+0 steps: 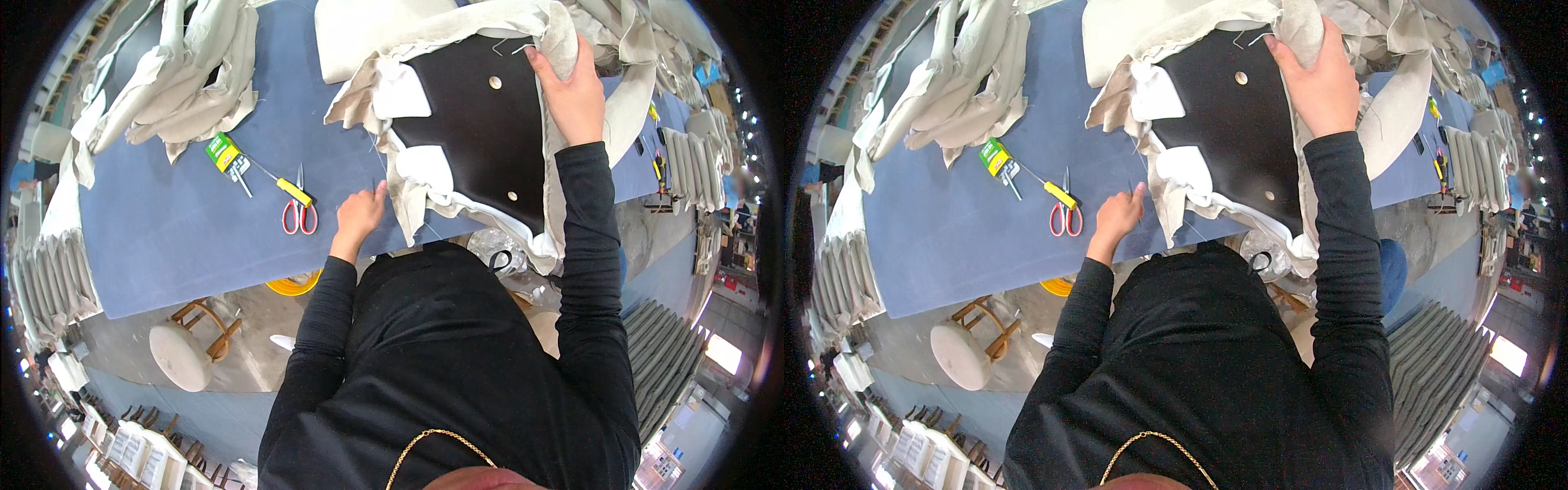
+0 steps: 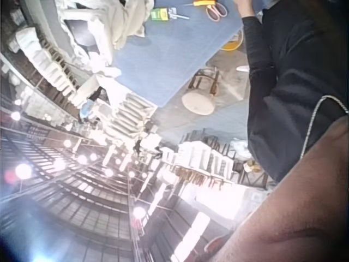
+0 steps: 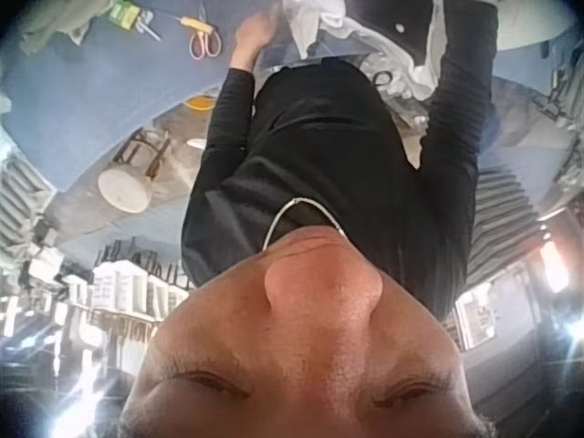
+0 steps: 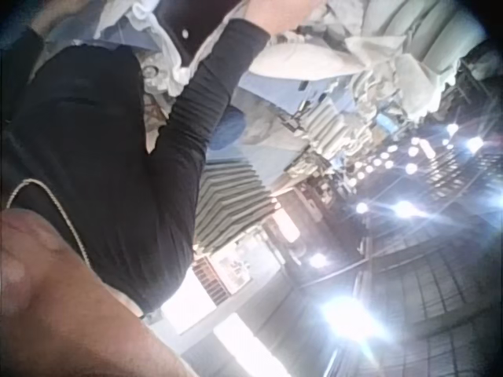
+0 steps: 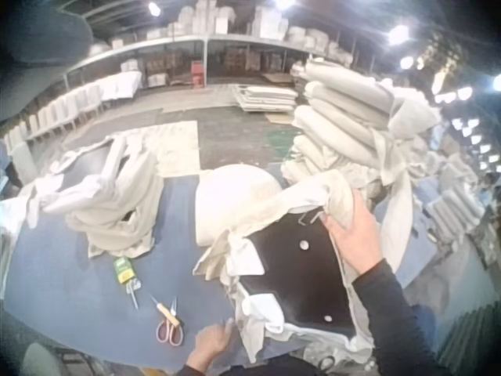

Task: The person hand-sews a white fabric cover onto a cushion using a needle and thread. They repeatedly pull the thread to tighten the seam, adjust the fabric, and use a staple gun to secure the cover to the cushion base. The person also uses scissors to cut the thread and a utility knife to trim excess material.

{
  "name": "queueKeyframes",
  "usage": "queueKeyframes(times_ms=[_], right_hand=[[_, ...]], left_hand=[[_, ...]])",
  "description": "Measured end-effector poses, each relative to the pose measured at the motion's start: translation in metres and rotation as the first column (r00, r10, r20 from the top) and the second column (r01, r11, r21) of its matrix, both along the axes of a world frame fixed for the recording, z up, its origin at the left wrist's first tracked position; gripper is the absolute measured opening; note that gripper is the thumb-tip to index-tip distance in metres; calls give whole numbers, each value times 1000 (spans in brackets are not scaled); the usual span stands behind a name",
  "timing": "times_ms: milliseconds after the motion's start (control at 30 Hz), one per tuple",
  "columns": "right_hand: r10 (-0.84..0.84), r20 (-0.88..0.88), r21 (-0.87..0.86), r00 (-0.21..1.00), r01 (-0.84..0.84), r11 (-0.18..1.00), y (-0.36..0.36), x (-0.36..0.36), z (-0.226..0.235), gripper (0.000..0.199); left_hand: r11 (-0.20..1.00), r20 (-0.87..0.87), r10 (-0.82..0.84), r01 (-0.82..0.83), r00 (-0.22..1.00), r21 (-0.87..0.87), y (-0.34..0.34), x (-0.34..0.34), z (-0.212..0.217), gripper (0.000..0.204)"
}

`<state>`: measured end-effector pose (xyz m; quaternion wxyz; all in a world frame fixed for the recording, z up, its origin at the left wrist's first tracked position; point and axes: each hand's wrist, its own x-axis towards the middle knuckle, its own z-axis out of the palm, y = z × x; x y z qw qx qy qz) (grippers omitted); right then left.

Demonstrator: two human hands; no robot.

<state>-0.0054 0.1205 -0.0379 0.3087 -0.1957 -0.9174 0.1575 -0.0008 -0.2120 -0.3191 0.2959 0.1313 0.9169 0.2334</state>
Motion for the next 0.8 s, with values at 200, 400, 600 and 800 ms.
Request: queueKeyframes(times_ms=[200, 400, 600, 800], right_hand=[[32, -1, 2, 999, -32, 999, -19, -3, 10, 77], [49, -15, 49, 999, -49, 998, -33, -3, 13, 77], [57, -64, 118, 996, -49, 992, -36, 5, 9, 77], [10, -9, -38, 1000, -11, 999, -52, 12, 24, 79]], left_hand=[[962, -85, -94, 112, 992, 249, 48, 3, -13, 46], [992, -153, -94, 106, 984, 71, 87, 3, -9, 49], [979, -331, -83, 139, 940, 149, 79, 11, -38, 37], [974, -204, 3, 43, 979, 221, 88, 21, -28, 38]])
